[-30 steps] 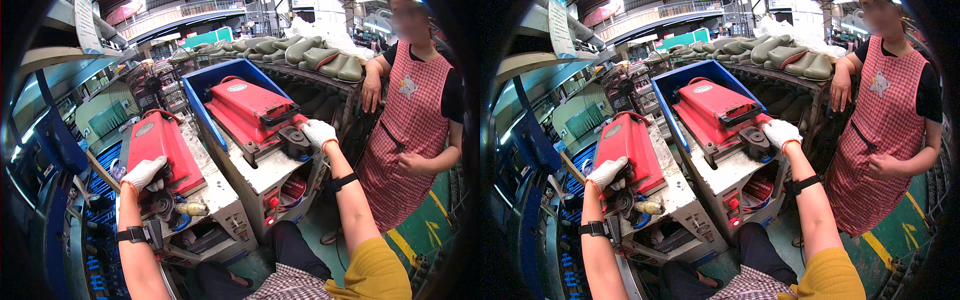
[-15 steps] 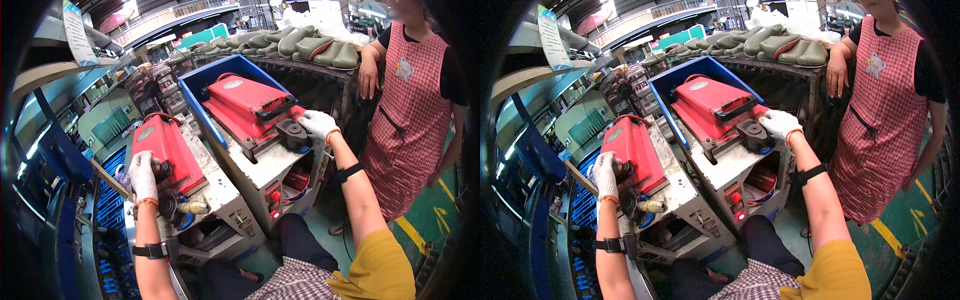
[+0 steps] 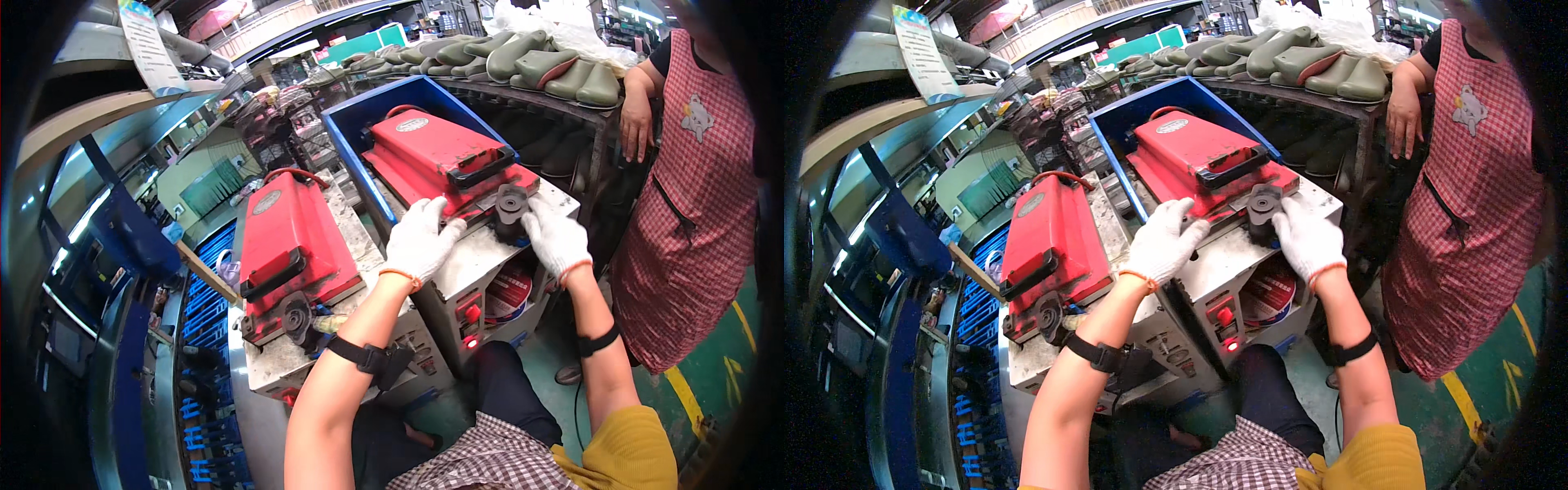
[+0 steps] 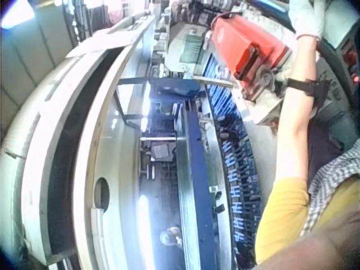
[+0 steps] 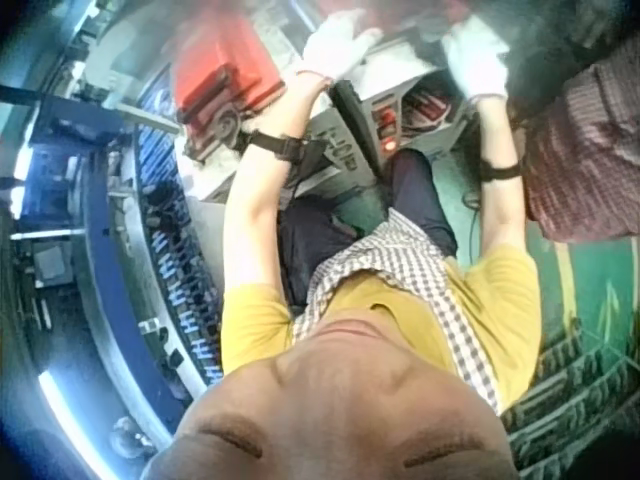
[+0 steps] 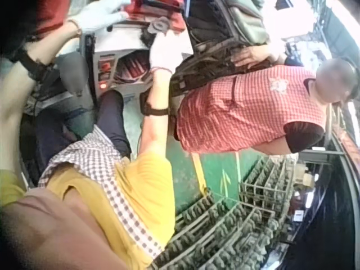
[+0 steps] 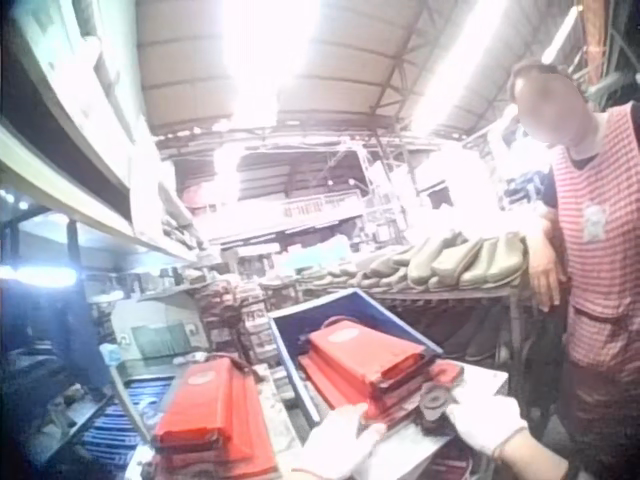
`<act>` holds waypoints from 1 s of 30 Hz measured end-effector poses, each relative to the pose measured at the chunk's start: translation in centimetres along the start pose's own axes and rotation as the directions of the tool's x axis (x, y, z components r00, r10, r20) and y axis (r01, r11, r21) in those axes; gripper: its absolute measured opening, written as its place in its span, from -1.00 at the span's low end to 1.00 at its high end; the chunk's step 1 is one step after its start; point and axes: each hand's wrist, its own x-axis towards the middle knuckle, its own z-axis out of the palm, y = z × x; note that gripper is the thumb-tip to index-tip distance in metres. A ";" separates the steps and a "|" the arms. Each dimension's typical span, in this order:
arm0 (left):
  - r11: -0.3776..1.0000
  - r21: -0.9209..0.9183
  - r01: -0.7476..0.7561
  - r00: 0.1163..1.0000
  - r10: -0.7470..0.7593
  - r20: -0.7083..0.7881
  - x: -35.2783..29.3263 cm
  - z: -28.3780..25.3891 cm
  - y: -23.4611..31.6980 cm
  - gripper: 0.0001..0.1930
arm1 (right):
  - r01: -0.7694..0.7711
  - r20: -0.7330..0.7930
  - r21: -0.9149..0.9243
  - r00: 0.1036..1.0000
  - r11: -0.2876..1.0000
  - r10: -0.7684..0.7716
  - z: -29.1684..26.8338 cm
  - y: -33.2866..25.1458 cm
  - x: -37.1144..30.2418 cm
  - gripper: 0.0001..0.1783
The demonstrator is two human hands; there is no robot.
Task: Operate a sole-attaching machine to press shoe soles onto lasted uppers.
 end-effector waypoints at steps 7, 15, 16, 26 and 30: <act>0.945 0.268 -0.187 0.968 0.224 -0.116 1.5 2.9 -0.6 -0.28 | 0.058 0.408 0.136 0.907 0.989 -0.109 -4.1 -3.4 -4.2 -0.06; 0.938 0.259 -0.231 0.790 0.336 -0.513 8.4 -3.6 0.5 -0.63 | 0.346 0.103 0.232 0.921 0.909 -0.377 -3.7 -3.0 7.4 -0.55; 0.945 0.256 -0.203 0.784 0.313 -0.536 9.5 -5.0 1.0 -0.64 | 0.362 0.146 0.200 0.908 0.911 -0.393 -2.7 -3.6 9.9 -0.50; 0.914 0.395 -0.098 0.739 0.332 -0.586 17.3 -13.7 1.2 -0.32 | 0.157 0.663 -0.094 0.747 0.983 -0.056 11.5 -9.1 23.1 0.33; 0.853 0.513 -0.095 0.686 0.430 -0.587 16.1 -15.0 -1.8 -0.15 | -0.166 0.790 0.099 0.612 0.981 0.024 10.1 -11.4 23.8 0.16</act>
